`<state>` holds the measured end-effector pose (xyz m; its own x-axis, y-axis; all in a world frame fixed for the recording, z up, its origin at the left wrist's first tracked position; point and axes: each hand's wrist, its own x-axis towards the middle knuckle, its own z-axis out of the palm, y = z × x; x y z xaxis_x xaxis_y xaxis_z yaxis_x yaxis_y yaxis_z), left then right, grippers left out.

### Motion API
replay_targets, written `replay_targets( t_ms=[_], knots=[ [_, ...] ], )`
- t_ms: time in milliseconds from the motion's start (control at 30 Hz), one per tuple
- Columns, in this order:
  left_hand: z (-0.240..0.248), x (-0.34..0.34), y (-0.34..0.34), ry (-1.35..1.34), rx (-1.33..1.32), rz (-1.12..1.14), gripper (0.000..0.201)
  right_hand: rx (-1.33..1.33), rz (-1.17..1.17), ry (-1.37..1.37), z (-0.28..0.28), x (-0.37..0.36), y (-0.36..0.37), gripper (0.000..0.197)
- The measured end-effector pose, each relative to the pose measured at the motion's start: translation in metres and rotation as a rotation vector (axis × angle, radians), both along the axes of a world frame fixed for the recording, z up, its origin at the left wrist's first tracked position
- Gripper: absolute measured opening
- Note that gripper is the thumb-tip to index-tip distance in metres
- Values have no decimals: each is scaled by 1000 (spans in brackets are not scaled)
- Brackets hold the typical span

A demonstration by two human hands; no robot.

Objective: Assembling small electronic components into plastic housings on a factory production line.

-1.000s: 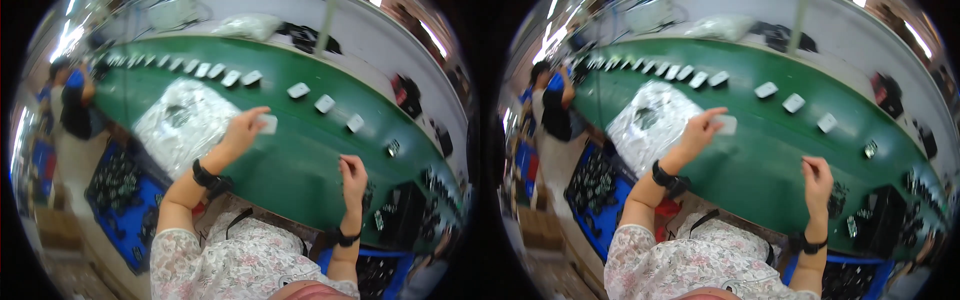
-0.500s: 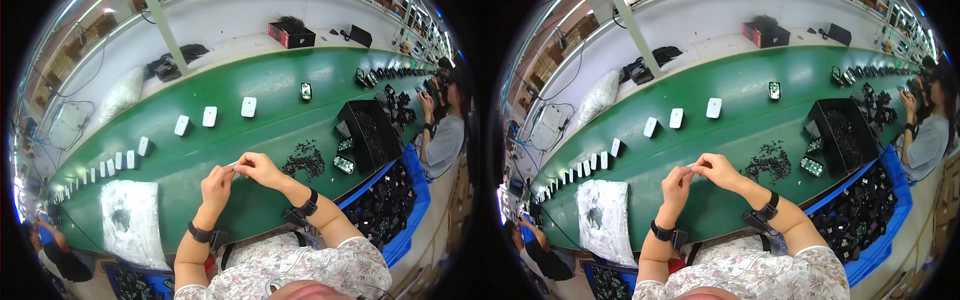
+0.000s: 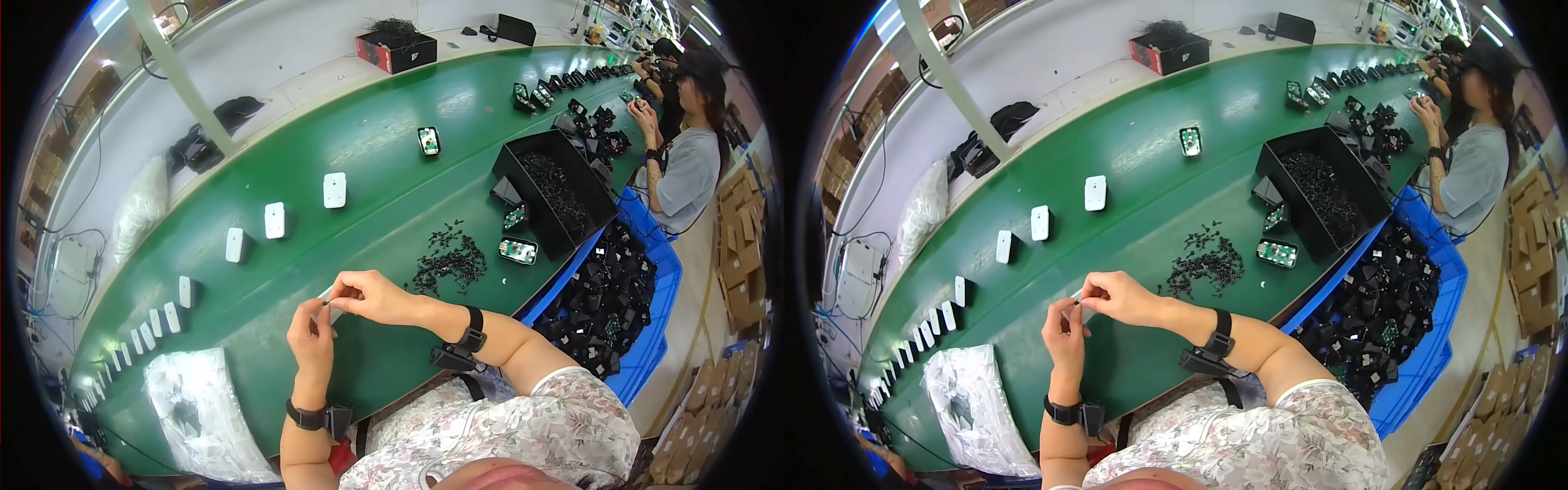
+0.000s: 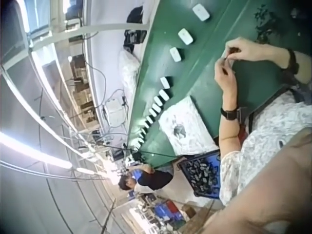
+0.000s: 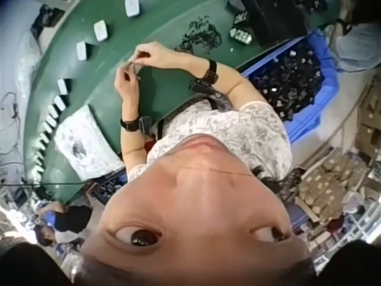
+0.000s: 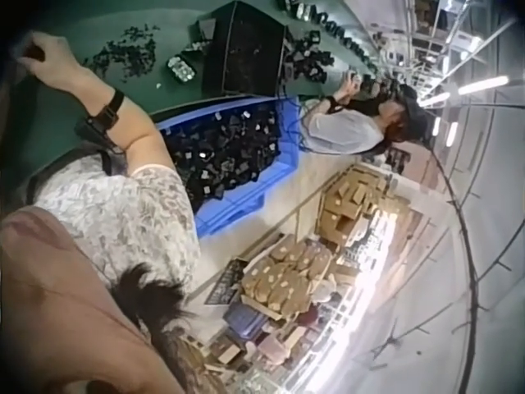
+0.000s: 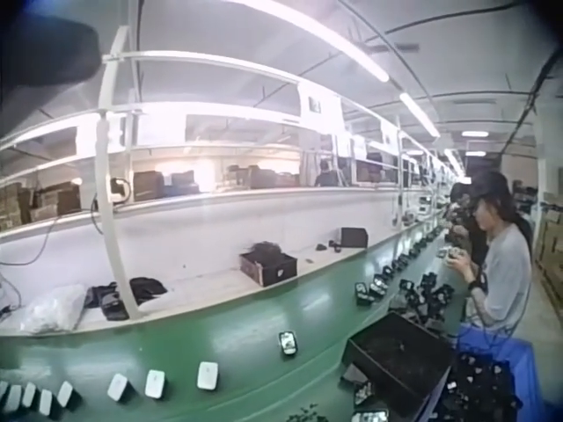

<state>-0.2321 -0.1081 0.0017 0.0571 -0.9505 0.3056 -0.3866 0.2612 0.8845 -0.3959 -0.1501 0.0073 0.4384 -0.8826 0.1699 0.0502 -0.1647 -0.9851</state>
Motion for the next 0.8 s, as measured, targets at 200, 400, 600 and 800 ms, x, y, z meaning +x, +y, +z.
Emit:
replay_targets(
  t_ms=[200,400,600,800],
  knots=[
    [-1,4,0,-13,-28,-66,9,60,35,-25,-1,1,0,13],
    [3,3,-2,154,93,-79,8,103,78,-137,-10,3,-6,12],
    [-1,6,-4,188,102,-73,6,41,26,-92,-5,5,-3,13],
    [-3,6,3,227,176,-99,10,-234,-91,150,2,0,5,12]
  ],
)
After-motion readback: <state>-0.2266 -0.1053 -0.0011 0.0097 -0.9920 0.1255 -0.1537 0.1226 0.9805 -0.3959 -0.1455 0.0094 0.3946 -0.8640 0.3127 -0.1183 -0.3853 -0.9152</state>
